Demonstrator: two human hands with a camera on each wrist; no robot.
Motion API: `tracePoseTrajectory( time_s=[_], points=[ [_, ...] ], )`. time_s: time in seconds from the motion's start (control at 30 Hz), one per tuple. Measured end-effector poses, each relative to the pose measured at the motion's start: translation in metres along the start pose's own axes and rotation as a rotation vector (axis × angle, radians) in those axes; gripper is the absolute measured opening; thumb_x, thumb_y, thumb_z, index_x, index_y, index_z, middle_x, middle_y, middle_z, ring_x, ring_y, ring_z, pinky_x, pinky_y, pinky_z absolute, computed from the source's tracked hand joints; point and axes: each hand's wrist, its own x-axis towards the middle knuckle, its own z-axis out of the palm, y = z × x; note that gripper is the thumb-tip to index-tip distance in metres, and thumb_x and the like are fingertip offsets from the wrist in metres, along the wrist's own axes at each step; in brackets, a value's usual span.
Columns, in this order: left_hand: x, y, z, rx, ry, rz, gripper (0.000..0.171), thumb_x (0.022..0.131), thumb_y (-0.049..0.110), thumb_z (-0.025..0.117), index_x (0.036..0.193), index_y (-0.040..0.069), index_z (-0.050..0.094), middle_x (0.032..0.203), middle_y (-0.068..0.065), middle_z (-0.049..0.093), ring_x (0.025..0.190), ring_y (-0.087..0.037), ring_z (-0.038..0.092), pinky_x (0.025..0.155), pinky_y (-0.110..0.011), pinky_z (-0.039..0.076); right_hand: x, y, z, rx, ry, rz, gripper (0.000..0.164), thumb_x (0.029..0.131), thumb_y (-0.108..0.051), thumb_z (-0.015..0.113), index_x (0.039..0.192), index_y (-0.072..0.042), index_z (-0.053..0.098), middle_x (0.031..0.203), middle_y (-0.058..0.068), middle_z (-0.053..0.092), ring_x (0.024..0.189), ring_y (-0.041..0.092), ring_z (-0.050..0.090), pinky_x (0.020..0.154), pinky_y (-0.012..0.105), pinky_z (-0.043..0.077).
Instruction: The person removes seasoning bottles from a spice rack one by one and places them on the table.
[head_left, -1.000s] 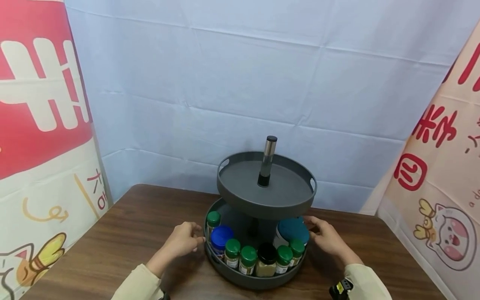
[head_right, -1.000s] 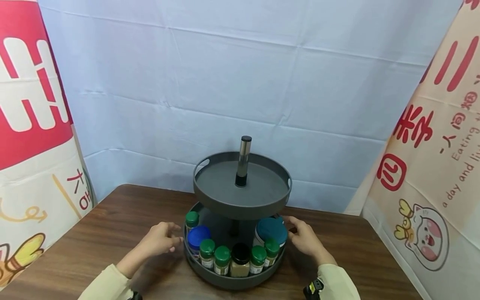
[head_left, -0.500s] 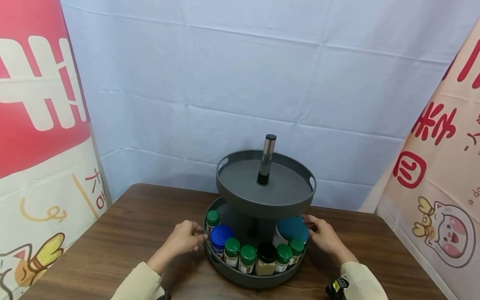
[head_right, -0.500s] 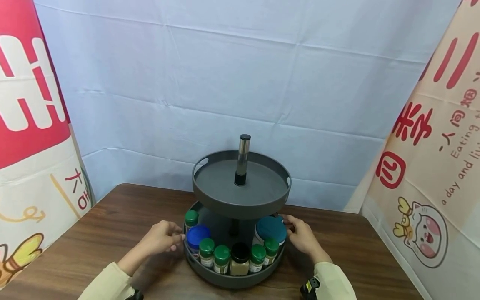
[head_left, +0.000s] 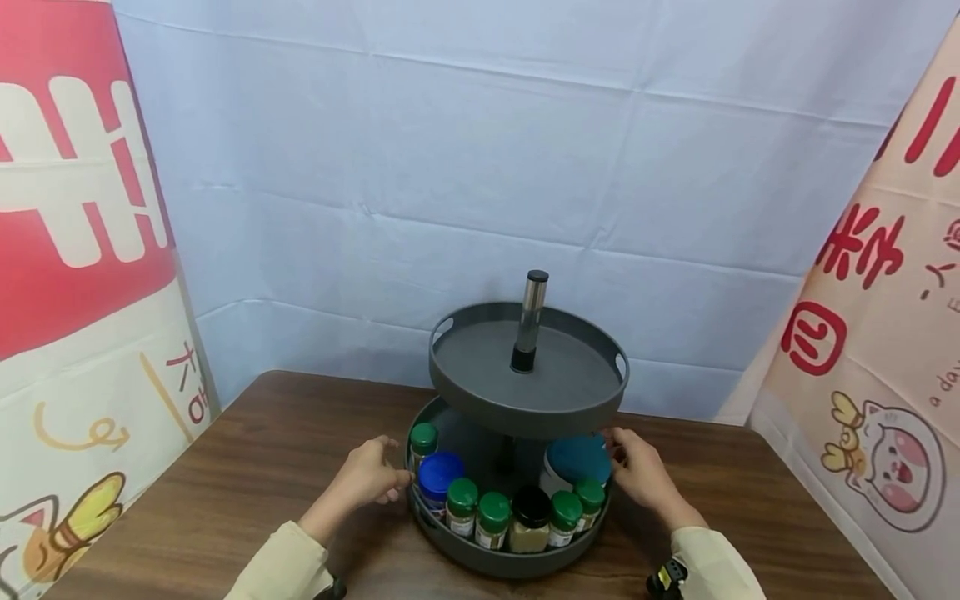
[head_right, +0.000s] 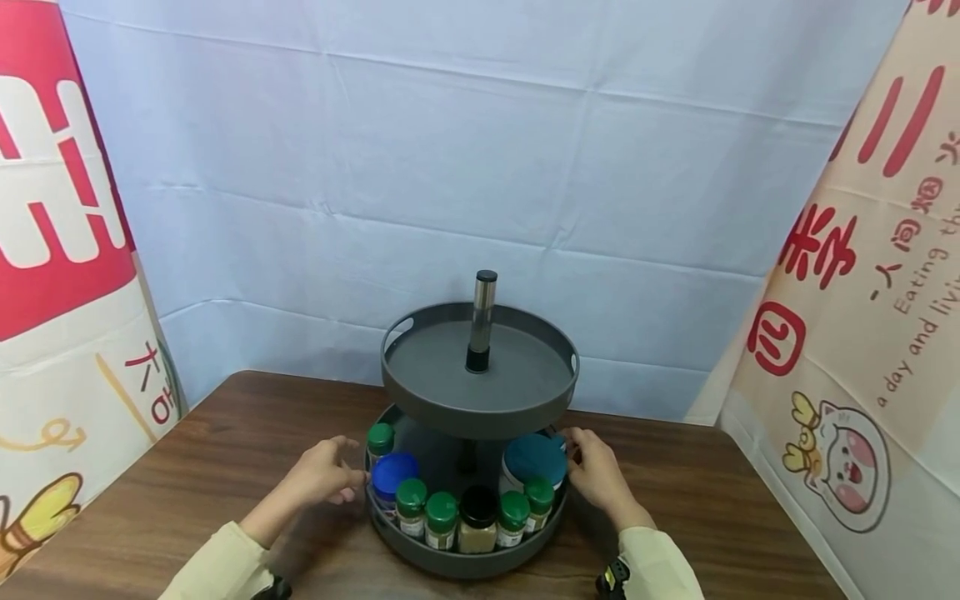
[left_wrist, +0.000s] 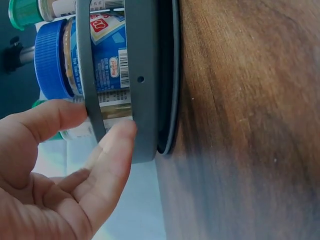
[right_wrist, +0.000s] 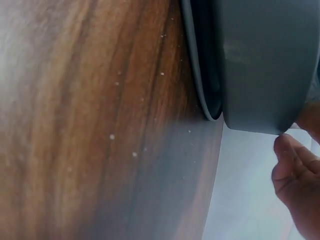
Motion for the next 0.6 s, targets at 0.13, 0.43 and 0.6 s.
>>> tracePoseTrajectory(
  time_s=[0.13, 0.43, 0.6],
  points=[
    [0.0016, -0.0014, 0.0012, -0.051, -0.031, 0.006, 0.052, 0.076, 0.002, 0.066, 0.122, -0.013, 0.047, 0.061, -0.010, 0.062, 0.051, -0.020, 0.061, 0.047, -0.031, 0.052, 0.0014, -0.0001, 0.0034, -0.004, 0.036, -0.013, 0.024, 0.076, 0.012, 0.061, 0.090, -0.007, 0.055, 0.083, 0.004, 0.052, 0.068, 0.017, 0.048, 0.057, 0.034, 0.041],
    [0.0041, -0.0032, 0.0015, -0.022, -0.034, 0.034, 0.044, 0.078, 0.004, 0.066, 0.115, -0.014, 0.050, 0.061, -0.009, 0.061, 0.051, -0.018, 0.060, 0.047, -0.030, 0.051, 0.0011, -0.0018, 0.0047, 0.009, 0.037, -0.088, 0.031, 0.074, 0.016, 0.062, 0.099, -0.002, 0.065, 0.076, -0.003, 0.048, 0.062, 0.011, 0.042, 0.052, 0.026, 0.037],
    [0.0053, -0.0053, 0.0032, 0.029, -0.019, 0.061, 0.039, 0.080, 0.008, 0.066, 0.111, -0.012, 0.052, 0.058, -0.006, 0.060, 0.048, -0.018, 0.058, 0.045, -0.029, 0.049, 0.0008, -0.0016, 0.0013, 0.035, -0.058, -0.020, 0.019, 0.079, 0.011, 0.060, 0.087, -0.005, 0.058, 0.064, -0.004, 0.041, 0.054, 0.008, 0.039, 0.049, 0.026, 0.035]
  ],
)
